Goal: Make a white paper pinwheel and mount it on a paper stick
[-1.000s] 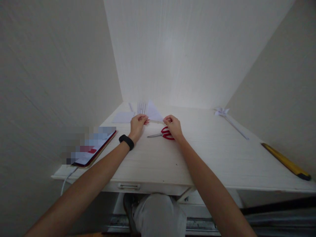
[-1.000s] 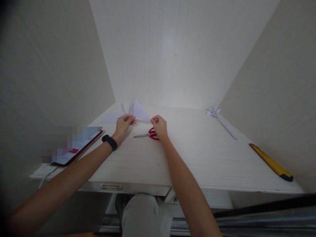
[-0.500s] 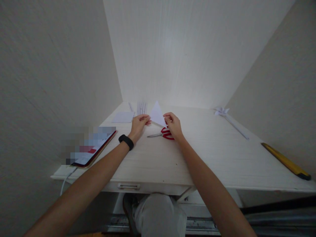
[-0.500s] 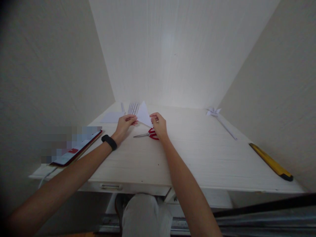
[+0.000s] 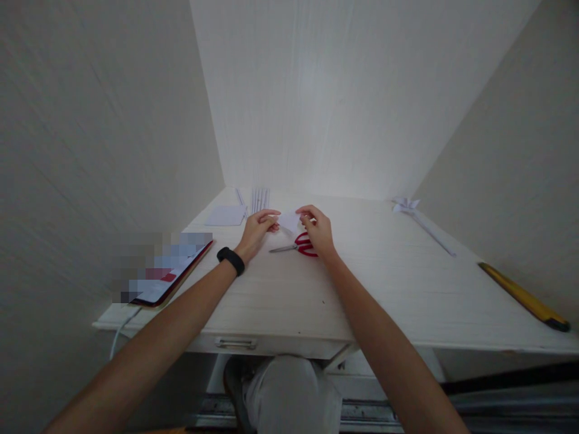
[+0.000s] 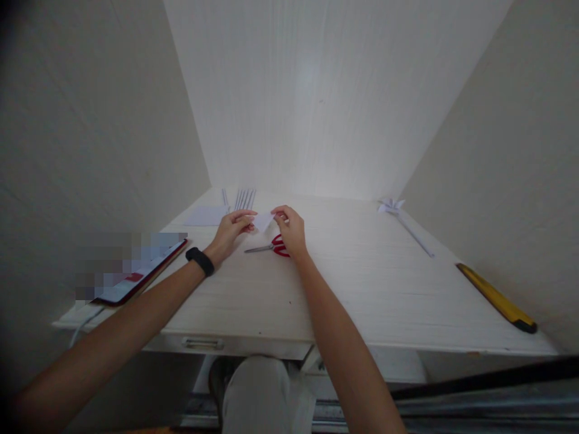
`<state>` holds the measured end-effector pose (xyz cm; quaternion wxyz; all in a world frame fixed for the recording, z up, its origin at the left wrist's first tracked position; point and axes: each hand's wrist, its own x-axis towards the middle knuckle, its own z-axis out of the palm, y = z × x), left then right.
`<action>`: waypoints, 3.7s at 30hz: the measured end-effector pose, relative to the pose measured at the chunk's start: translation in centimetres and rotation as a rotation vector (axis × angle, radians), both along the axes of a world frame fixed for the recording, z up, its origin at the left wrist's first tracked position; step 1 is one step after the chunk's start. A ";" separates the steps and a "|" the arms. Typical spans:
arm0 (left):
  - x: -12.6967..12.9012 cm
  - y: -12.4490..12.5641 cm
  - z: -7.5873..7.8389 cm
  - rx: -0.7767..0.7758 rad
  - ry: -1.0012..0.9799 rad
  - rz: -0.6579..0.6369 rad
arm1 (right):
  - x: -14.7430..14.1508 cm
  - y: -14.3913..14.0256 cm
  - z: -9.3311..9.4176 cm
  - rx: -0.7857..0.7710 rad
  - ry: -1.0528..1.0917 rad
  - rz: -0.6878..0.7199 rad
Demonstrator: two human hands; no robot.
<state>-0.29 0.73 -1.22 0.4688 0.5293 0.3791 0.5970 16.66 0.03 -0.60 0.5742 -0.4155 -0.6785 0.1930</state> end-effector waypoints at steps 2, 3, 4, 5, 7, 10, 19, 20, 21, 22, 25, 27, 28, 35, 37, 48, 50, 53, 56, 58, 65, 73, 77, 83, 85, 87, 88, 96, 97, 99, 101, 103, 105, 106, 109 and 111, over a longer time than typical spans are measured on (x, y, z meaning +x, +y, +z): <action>0.1 -0.1 0.1 -0.003 -0.002 -0.012 | 0.0 -0.1 0.1 0.000 0.007 -0.021; 0.1 -0.1 0.1 -0.004 -0.006 -0.020 | -0.1 -0.1 0.1 0.001 0.019 -0.031; 0.1 -0.1 0.1 -0.004 -0.012 -0.030 | -0.1 -0.1 0.2 0.003 0.030 -0.043; 0.2 -0.1 0.1 -0.003 -0.019 -0.039 | -0.1 -0.1 0.2 0.004 0.038 -0.058; 0.2 -0.2 0.1 0.002 -0.026 -0.053 | -0.1 -0.1 0.3 0.006 0.042 -0.097; 0.3 -0.2 0.1 0.015 -0.024 -0.061 | 0.1 0.0 0.3 0.012 0.031 -0.148; 0.4 -0.3 0.3 0.044 0.071 0.001 | 0.3 0.0 0.2 0.120 -0.067 -0.179; 0.4 -0.3 0.3 0.046 0.073 0.019 | 0.3 0.0 0.2 0.124 -0.084 -0.179; 0.4 -0.2 0.3 0.045 0.071 0.042 | 0.2 0.0 0.2 0.125 -0.095 -0.183; 0.3 -0.2 0.3 0.041 0.065 0.066 | 0.2 0.0 0.2 0.122 -0.105 -0.189; 0.1 0.0 0.4 0.016 0.028 0.122 | 0.4 0.3 0.0 0.106 -0.115 -0.212; 0.0 0.1 0.4 -0.003 0.006 0.136 | 0.5 0.4 -0.2 0.089 -0.114 -0.225; 0.0 0.1 0.4 -0.010 -0.002 0.142 | 0.5 0.5 -0.3 0.079 -0.113 -0.231; -0.1 0.2 0.2 -0.026 -0.015 0.147 | 0.6 0.8 -0.7 -0.015 -0.079 -0.256; -0.1 0.3 0.1 -0.016 -0.009 0.152 | 0.5 0.8 -0.6 -0.037 -0.063 -0.251; -0.2 0.3 -0.2 -0.003 0.022 0.159 | 0.3 0.3 -0.3 -0.065 -0.005 -0.165; -0.1 0.4 -0.3 -0.006 0.029 0.150 | 0.4 0.4 -0.4 -0.056 -0.012 -0.170; -0.2 0.6 -0.3 -0.001 0.036 0.141 | 0.5 0.6 -0.5 -0.033 -0.023 -0.165; -0.3 0.7 -0.4 -0.010 0.047 0.146 | 0.4 0.8 -0.5 -0.029 -0.010 -0.165; -0.4 0.8 -0.4 -0.018 0.057 0.143 | 0.4 0.8 -0.5 -0.036 0.002 -0.163; -0.2 0.4 -0.5 0.009 0.162 0.086 | 0.2 0.1 -0.1 -0.047 -0.006 -0.131; -0.3 0.3 -0.4 0.016 0.223 0.067 | 0.2 0.3 -0.1 -0.056 -0.006 -0.151; -0.2 0.3 -0.5 0.023 0.239 0.057 | 0.1 0.2 -0.1 -0.062 -0.017 -0.141; -0.1 0.4 -0.6 0.022 0.267 0.039 | 0.1 0.2 -0.1 -0.072 -0.017 -0.170; -0.1 0.4 -0.6 0.024 0.265 0.037 | 0.2 0.3 -0.2 -0.073 -0.026 -0.174; -0.1 0.4 -0.6 0.023 0.265 0.039 | 0.2 0.4 -0.2 -0.075 -0.033 -0.172; -0.1 0.4 -0.6 0.017 0.267 0.040 | 0.2 0.4 -0.3 -0.081 -0.032 -0.174; 0.0 0.4 -0.8 0.006 0.291 -0.029 | 0.0 0.2 0.0 -0.085 -0.027 -0.178; 0.0 0.3 -0.7 0.011 0.298 -0.032 | 0.0 0.2 0.0 -0.091 -0.022 -0.178; 0.0 0.3 -0.7 0.016 0.304 -0.031 | 0.0 0.1 0.0 -0.102 -0.012 -0.181; 0.1 0.3 -0.7 0.014 0.299 -0.034 | 0.0 0.1 0.0 -0.105 -0.009 -0.184; 0.1 0.3 -0.7 0.000 0.291 -0.035 | 0.0 0.2 0.0 -0.100 -0.011 -0.190; 0.1 0.4 -0.8 -0.009 0.279 -0.033 | 0.0 0.2 -0.1 -0.091 -0.012 -0.187; 0.1 0.4 -0.8 -0.011 0.274 -0.035 | 0.0 0.2 -0.1 -0.085 -0.011 -0.183; 0.1 0.5 -0.9 -0.012 0.263 -0.062 | 0.0 0.3 -0.1 -0.071 0.005 -0.183; 0.2 0.4 -0.8 -0.014 0.247 -0.097 | 0.1 0.4 -0.1 -0.064 0.022 -0.187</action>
